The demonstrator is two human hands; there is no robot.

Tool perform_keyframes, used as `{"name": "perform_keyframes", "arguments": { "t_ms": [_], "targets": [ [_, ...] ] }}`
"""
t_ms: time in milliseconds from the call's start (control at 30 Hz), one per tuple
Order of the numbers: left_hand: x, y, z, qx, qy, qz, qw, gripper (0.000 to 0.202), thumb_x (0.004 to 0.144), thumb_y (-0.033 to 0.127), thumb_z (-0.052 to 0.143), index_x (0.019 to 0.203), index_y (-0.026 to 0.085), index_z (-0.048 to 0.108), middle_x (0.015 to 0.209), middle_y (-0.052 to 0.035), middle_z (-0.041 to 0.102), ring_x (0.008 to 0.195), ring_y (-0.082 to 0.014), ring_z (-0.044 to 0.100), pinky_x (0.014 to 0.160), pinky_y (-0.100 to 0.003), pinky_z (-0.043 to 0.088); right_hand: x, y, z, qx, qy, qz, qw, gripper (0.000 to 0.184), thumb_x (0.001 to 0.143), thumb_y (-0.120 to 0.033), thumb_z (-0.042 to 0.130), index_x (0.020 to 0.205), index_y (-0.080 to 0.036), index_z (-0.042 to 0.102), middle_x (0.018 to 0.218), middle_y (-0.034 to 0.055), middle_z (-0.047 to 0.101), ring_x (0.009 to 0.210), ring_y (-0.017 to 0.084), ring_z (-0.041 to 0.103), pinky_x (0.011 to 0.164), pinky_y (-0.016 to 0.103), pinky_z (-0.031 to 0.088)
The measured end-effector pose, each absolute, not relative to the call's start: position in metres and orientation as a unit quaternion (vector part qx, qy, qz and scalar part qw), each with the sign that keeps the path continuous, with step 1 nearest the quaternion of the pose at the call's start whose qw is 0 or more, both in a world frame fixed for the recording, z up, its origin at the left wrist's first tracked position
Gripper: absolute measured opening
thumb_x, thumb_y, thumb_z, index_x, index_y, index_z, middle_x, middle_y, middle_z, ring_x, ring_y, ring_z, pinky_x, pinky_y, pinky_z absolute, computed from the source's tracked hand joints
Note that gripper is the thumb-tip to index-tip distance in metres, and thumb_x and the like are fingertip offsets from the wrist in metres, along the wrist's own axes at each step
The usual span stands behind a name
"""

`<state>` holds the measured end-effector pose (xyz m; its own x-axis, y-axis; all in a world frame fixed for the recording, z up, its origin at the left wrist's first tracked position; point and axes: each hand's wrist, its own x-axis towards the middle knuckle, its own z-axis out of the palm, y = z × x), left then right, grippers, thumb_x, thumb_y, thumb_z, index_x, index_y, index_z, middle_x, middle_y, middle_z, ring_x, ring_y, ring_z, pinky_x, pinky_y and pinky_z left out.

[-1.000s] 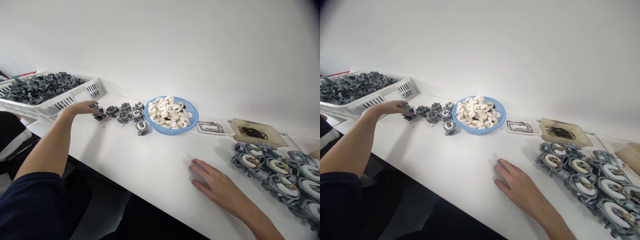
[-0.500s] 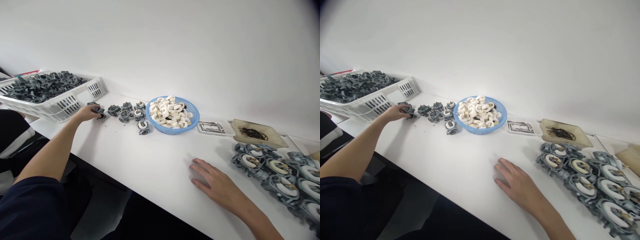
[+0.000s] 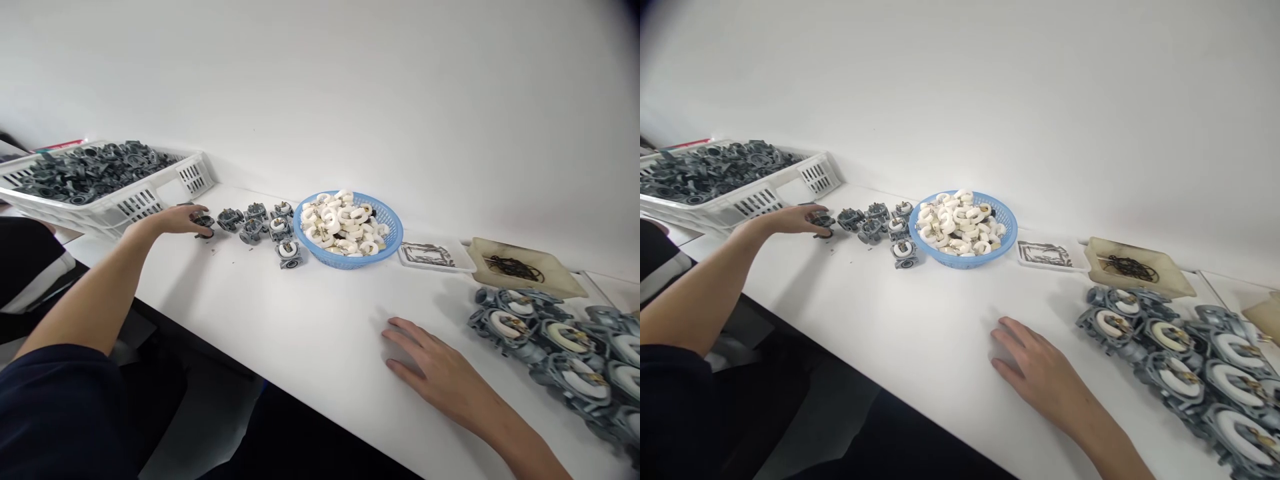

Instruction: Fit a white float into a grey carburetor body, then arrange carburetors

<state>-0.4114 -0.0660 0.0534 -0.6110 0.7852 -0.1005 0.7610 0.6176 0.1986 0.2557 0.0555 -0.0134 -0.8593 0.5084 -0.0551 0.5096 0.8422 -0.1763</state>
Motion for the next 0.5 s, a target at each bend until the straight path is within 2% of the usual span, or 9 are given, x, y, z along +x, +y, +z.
{"name": "perform_keyframes", "arguments": {
  "t_ms": [67, 133, 167, 233, 333, 500],
  "targets": [
    [-0.420, -0.074, 0.064, 0.414, 0.901, 0.108, 0.075, 0.089, 0.071, 0.069, 0.075, 0.144, 0.022, 0.055, 0.119, -0.0104, 0.070, 0.102, -0.0282, 0.065, 0.091, -0.036, 0.049, 0.257, 0.057, -0.017, 0.263, 0.961, -0.089, -0.006, 0.047, 0.102, -0.055, 0.048, 0.136, -0.029, 0.066, 0.152, 0.0068, 0.056, 0.125, 0.032, 0.066, 0.095, 0.046, 0.063],
    [-0.431, -0.081, 0.070, 0.384, 0.911, 0.146, 0.040, 0.080, 0.084, 0.061, 0.065, 0.150, 0.019, 0.046, 0.132, -0.0132, 0.063, 0.109, -0.0262, 0.063, 0.093, -0.035, 0.049, 0.259, 0.060, -0.023, 0.259, 0.962, -0.084, -0.020, 0.048, 0.101, -0.057, 0.049, 0.135, -0.030, 0.067, 0.151, 0.0067, 0.057, 0.122, 0.032, 0.068, 0.092, 0.046, 0.064],
    [-0.436, -0.083, 0.070, 0.367, 0.916, 0.158, 0.025, 0.079, 0.087, 0.056, 0.064, 0.152, 0.016, 0.043, 0.138, -0.0153, 0.059, 0.112, -0.0260, 0.061, 0.095, -0.035, 0.049, 0.260, 0.061, -0.026, 0.257, 0.962, -0.081, -0.027, 0.048, 0.100, -0.058, 0.050, 0.135, -0.030, 0.067, 0.150, 0.0067, 0.058, 0.121, 0.033, 0.069, 0.090, 0.046, 0.064],
    [-0.445, -0.083, 0.064, 0.341, 0.925, 0.168, 0.018, 0.083, 0.083, 0.048, 0.070, 0.153, 0.014, 0.040, 0.143, -0.0189, 0.055, 0.115, -0.0274, 0.059, 0.096, -0.037, 0.049, 0.261, 0.064, -0.031, 0.256, 0.963, -0.077, -0.036, 0.049, 0.099, -0.060, 0.051, 0.134, -0.031, 0.068, 0.149, 0.0067, 0.059, 0.120, 0.033, 0.069, 0.088, 0.045, 0.065],
    [-0.453, -0.078, 0.043, 0.324, 0.929, 0.171, 0.041, 0.088, 0.073, 0.043, 0.079, 0.150, 0.014, 0.046, 0.139, -0.0191, 0.059, 0.115, -0.0299, 0.061, 0.096, -0.037, 0.049, 0.261, 0.065, -0.033, 0.258, 0.962, -0.080, -0.038, 0.048, 0.099, -0.060, 0.051, 0.133, -0.032, 0.068, 0.149, 0.0061, 0.059, 0.119, 0.033, 0.070, 0.085, 0.044, 0.065],
    [-0.452, -0.069, 0.012, 0.298, 0.932, 0.198, 0.051, 0.083, 0.081, 0.059, 0.066, 0.147, 0.014, 0.044, 0.128, -0.0181, 0.065, 0.102, -0.0288, 0.066, 0.082, -0.034, 0.053, 0.259, 0.065, -0.031, 0.267, 0.958, -0.098, -0.043, 0.046, 0.098, -0.059, 0.051, 0.130, -0.032, 0.069, 0.148, 0.0067, 0.059, 0.114, 0.031, 0.072, 0.082, 0.042, 0.066]
  ]
}}
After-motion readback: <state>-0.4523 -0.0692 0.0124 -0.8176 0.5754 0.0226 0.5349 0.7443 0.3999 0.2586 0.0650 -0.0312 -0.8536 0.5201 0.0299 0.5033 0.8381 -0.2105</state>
